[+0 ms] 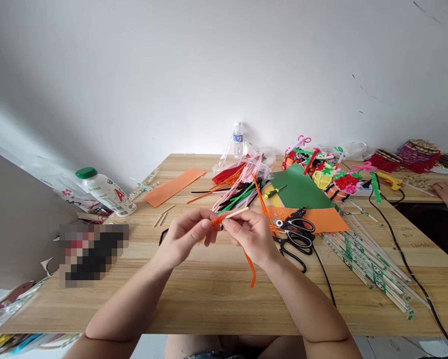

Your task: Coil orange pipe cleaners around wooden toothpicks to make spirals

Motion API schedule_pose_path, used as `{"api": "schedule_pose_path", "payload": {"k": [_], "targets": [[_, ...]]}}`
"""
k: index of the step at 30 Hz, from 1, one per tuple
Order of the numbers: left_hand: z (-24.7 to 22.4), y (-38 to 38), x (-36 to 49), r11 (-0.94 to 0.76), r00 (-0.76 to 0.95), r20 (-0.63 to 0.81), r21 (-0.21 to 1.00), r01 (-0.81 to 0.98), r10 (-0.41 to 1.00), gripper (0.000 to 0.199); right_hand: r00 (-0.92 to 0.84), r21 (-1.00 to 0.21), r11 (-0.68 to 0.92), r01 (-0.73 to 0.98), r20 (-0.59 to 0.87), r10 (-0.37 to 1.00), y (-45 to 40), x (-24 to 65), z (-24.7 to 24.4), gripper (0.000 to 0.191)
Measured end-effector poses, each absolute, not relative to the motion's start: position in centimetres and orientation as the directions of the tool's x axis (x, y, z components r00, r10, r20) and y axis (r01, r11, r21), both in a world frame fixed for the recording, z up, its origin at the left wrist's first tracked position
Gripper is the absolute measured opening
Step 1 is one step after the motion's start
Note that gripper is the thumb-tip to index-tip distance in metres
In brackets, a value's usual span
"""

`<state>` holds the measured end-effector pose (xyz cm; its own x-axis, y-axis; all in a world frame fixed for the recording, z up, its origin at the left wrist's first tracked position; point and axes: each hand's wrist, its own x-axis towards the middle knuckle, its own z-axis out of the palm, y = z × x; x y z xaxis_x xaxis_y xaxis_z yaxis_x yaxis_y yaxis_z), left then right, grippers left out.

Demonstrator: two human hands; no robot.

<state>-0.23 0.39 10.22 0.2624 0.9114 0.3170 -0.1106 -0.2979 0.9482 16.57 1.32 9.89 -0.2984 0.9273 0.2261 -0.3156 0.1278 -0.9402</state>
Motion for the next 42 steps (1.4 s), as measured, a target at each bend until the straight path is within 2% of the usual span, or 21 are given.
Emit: {"api": "schedule_pose_path", "payload": {"k": [1, 3, 5, 7, 9, 10, 12, 14, 15, 16, 18, 20, 21, 22, 24, 26, 28, 31, 38, 42], "targets": [[10.4, 0.5, -0.4, -0.118, 0.364, 0.187, 0.972, -0.204, 0.913, 0.042, -0.291, -0.943, 0.161, -0.29, 0.247, 0.924, 1.2, 16.6, 10.0, 0.023], [10.6, 0.6, -0.5, 0.133, 0.497, 0.034, 0.945, -0.297, 0.867, 0.047, -0.285, -0.944, 0.219, -0.248, 0.287, 0.915, 1.0, 16.6, 10.2, 0.022], [10.6, 0.6, -0.5, 0.179, 0.491, -0.001, 0.932, -0.316, 0.871, 0.042, -0.299, -0.942, 0.243, -0.23, 0.306, 0.904, 0.9, 16.5, 10.3, 0.021], [10.5, 0.4, -0.5, 0.029, 0.393, 0.08, 0.964, -0.263, 0.916, 0.036, -0.311, -0.942, 0.236, -0.237, 0.304, 0.901, 1.0, 16.3, 10.4, 0.02], [10.3, 0.1, -0.3, -0.273, 0.255, 0.29, 0.957, -0.102, 0.923, 0.028, -0.314, -0.947, 0.195, -0.254, 0.271, 0.91, 1.1, 16.2, 10.3, 0.02], [10.2, 0.0, -0.2, -0.442, 0.192, 0.431, 0.897, 0.021, 0.882, 0.022, -0.315, -0.95, 0.167, -0.263, 0.248, 0.916, 1.2, 16.2, 10.2, 0.021], [9.8, -0.1, 0.1, -0.693, 0.121, 0.692, 0.663, 0.284, 0.712, 0.011, -0.321, -0.954, 0.11, -0.278, 0.2, 0.926, 1.4, 16.1, 10.1, 0.024], [9.5, -0.2, 0.3, -0.765, 0.116, 0.826, 0.446, 0.465, 0.552, 0.01, -0.321, -0.954, 0.076, -0.29, 0.172, 0.931, 1.6, 16.2, 9.9, 0.026], [9.5, -0.2, 0.3, -0.764, 0.116, 0.843, 0.408, 0.5, 0.526, 0.011, -0.322, -0.953, 0.07, -0.295, 0.168, 0.932, 1.6, 16.3, 9.9, 0.027], [9.4, -0.2, 0.3, -0.756, 0.114, 0.83, 0.43, 0.494, 0.546, 0.01, -0.326, -0.952, 0.066, -0.3, 0.167, 0.93, 1.7, 16.3, 9.8, 0.027], [9.6, -0.1, 0.1, -0.682, 0.134, 0.69, 0.632, 0.367, 0.711, 0.012, -0.342, -0.947, 0.063, -0.315, 0.176, 0.923, 1.7, 16.5, 9.8, 0.027], [10.0, 0.0, -0.3, -0.44, 0.245, 0.399, 0.887, 0.14, 0.883, 0.026, -0.363, -0.944, 0.068, -0.323, 0.19, 0.912, 1.7, 16.6, 9.8, 0.026], [10.2, 0.1, -0.4, -0.267, 0.326, 0.243, 0.963, 0.032, 0.914, 0.033, -0.373, -0.945, 0.073, -0.319, 0.196, 0.907, 1.7, 16.6, 9.8, 0.026], [10.3, 0.2, -0.5, -0.095, 0.402, 0.111, 0.994, -0.059, 0.909, 0.038, -0.38, -0.947, 0.081, -0.31, 0.201, 0.903, 1.7, 16.6, 9.8, 0.026], [10.5, 0.5, -0.6, 0.153, 0.498, -0.038, 0.969, -0.192, 0.866, 0.043, -0.391, -0.955, 0.085, -0.285, 0.197, 0.899, 1.7, 16.6, 9.9, 0.026], [10.5, 0.6, -0.4, 0.226, 0.5, -0.064, 0.936, -0.271, 0.864, 0.041, -0.38, -0.959, 0.078, -0.274, 0.182, 0.907, 1.7, 16.5, 10.0, 0.026], [10.4, 0.7, -0.2, 0.169, 0.444, -0.018, 0.938, -0.302, 0.896, 0.037, -0.347, -0.955, 0.071, -0.287, 0.173, 0.922, 1.7, 16.5, 10.0, 0.025], [10.4, 0.6, -0.2, 0.082, 0.39, 0.035, 0.957, -0.28, 0.92, 0.035, -0.336, -0.949, 0.074, -0.307, 0.181, 0.924, 1.7, 16.4, 10.0, 0.021], [10.2, 0.5, -0.4, 0.09, 0.407, 0.02, 0.964, -0.25, 0.913, 0.041, -0.358, -0.946, 0.069, -0.316, 0.186, 0.915, 1.7, 16.3, 9.6, 0.021], [10.5, 0.5, -0.6, -0.005, 0.402, 0.062, 0.99, -0.141, 0.914, 0.044, -0.345, -0.957, 0.102, -0.273, 0.196, 0.918, 1.6, 16.0, 9.6, 0.023]]}}
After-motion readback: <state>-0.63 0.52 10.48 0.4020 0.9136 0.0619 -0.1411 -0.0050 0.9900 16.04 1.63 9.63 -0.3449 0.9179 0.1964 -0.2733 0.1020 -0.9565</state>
